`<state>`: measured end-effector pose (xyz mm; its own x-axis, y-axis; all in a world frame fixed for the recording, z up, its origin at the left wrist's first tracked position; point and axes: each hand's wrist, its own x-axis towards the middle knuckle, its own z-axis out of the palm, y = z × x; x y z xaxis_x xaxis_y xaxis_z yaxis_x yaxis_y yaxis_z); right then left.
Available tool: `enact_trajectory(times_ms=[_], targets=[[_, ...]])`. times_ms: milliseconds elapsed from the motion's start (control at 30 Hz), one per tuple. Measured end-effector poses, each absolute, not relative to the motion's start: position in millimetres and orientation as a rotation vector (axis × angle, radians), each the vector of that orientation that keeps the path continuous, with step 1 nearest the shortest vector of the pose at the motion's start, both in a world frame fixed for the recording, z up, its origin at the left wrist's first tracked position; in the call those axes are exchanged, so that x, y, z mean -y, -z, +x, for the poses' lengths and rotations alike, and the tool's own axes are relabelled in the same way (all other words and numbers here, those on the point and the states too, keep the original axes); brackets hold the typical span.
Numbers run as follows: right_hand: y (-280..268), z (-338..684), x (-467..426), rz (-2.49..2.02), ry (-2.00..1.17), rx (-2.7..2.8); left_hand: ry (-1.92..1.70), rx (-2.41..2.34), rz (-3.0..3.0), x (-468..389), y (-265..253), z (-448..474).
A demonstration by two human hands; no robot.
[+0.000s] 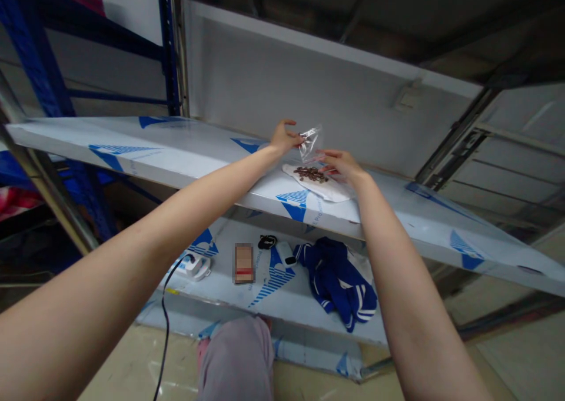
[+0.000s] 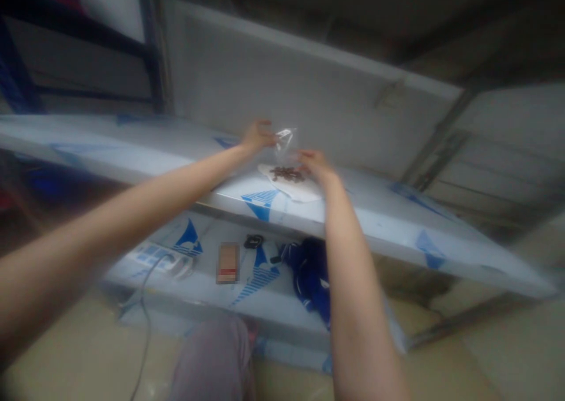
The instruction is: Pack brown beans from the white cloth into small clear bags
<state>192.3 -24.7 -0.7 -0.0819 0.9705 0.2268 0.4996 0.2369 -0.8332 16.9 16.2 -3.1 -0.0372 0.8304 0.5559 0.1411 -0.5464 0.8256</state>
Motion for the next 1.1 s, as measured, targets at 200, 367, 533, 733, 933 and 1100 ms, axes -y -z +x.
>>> enact_trajectory(times_ms=[200,367,533,733,933,1100], targets=[[1,200,25,-1.296,-0.886,1.819,-1.729,-1.127,1.628,-21,8,14],[1,201,26,-1.349,-0.893,1.843,-1.756,-1.153,1.674,-16,6,11],[0,200,26,-1.372,-0.859,1.740,-1.778,-1.174,1.742,-11,5,10],[6,200,16,-1.454,-0.680,1.693,-1.798,-1.135,1.789,-12,4,13],[6,200,14,-1.405,-0.678,1.773,-1.797,-1.055,1.820,-9,0,14],[6,200,13,-1.365,-0.637,1.861,-1.787,-0.978,1.801,-7,-2,16]])
